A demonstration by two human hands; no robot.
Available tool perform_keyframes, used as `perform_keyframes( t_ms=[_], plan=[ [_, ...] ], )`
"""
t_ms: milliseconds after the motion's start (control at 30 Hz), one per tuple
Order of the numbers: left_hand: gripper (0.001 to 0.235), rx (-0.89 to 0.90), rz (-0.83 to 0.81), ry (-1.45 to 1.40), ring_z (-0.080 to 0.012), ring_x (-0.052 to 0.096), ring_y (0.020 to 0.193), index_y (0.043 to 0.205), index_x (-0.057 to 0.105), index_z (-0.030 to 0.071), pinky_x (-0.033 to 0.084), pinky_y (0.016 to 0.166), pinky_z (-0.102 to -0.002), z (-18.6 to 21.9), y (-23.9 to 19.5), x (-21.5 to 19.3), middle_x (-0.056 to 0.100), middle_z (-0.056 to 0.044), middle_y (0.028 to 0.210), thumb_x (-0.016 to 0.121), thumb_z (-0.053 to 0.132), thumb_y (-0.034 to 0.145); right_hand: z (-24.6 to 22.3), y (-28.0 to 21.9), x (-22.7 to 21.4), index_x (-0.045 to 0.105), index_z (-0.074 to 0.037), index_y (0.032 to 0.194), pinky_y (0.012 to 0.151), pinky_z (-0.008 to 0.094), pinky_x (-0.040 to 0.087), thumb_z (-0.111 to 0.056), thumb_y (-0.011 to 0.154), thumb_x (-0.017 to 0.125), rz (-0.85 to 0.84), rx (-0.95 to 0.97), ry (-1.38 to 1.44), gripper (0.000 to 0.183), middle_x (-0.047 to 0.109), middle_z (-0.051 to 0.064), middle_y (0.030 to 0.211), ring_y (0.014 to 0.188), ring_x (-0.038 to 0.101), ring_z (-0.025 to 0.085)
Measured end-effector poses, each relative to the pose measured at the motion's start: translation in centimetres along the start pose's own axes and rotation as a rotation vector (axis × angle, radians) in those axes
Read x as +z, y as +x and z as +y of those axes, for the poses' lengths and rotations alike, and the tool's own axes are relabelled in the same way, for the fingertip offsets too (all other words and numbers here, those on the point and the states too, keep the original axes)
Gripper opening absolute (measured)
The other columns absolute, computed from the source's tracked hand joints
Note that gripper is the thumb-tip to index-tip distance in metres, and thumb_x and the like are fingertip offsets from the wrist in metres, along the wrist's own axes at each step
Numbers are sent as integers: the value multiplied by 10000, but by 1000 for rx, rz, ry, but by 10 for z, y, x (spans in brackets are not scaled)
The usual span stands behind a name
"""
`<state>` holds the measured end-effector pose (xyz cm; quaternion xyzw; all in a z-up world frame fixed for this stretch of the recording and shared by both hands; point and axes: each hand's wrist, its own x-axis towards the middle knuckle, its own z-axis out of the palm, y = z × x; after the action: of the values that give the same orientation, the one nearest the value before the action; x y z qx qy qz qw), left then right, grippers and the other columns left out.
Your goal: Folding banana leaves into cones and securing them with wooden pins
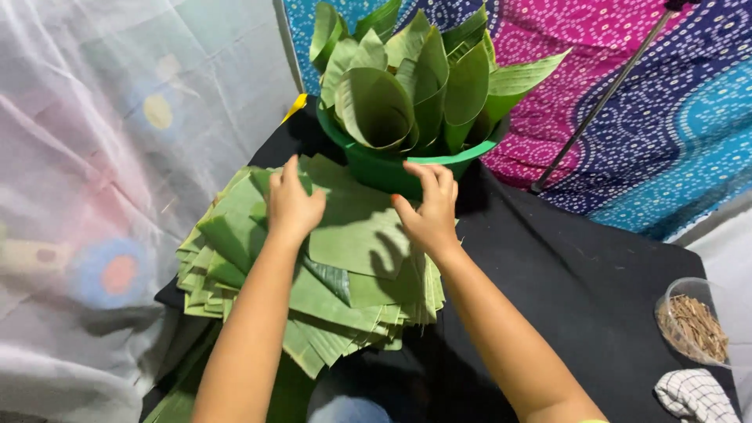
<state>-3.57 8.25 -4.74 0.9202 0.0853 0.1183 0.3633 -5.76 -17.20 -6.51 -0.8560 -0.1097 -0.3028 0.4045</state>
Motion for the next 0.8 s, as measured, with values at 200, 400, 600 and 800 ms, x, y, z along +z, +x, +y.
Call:
perform_keyframes(
  t_ms=[200,400,600,800],
  plan=[
    [1030,-191,-67,180,-458,547,1262,1531,414,173,483,1035,-548,-46,-26,-5,469,-189,1331,843,527,664,-13,-61,-4,627,-316,1302,985,409,500,-258,819,795,-288,441,147,515,487,71,1272,1153,610,320],
    [1004,-154,-134,189,-473,533,1287,1535,379,33,465,1064,-573,-23,-63,-18,462,-260,1352,830,458,745,-16,-94,2,709,-345,1174,1051,421,441,-361,850,796,-438,411,-66,336,494,-25,1242,1215,552,261],
    [722,-148,-103,117,-481,588,1225,1539,359,-8,513,1009,-575,-37,-85,-12,476,-274,1357,627,143,886,-44,-110,-15,755,-347,1140,1108,495,391,-385,909,708,-478,475,-240,240,467,-3,1332,1328,448,311],
    [654,-281,57,-182,-499,613,1206,1515,370,25,548,957,-580,-57,-86,-18,570,-354,1301,595,36,901,-6,-130,1,807,-326,1009,1071,474,458,-351,849,794,-309,458,-121,163,488,53,1277,1290,530,360]
  ],
)
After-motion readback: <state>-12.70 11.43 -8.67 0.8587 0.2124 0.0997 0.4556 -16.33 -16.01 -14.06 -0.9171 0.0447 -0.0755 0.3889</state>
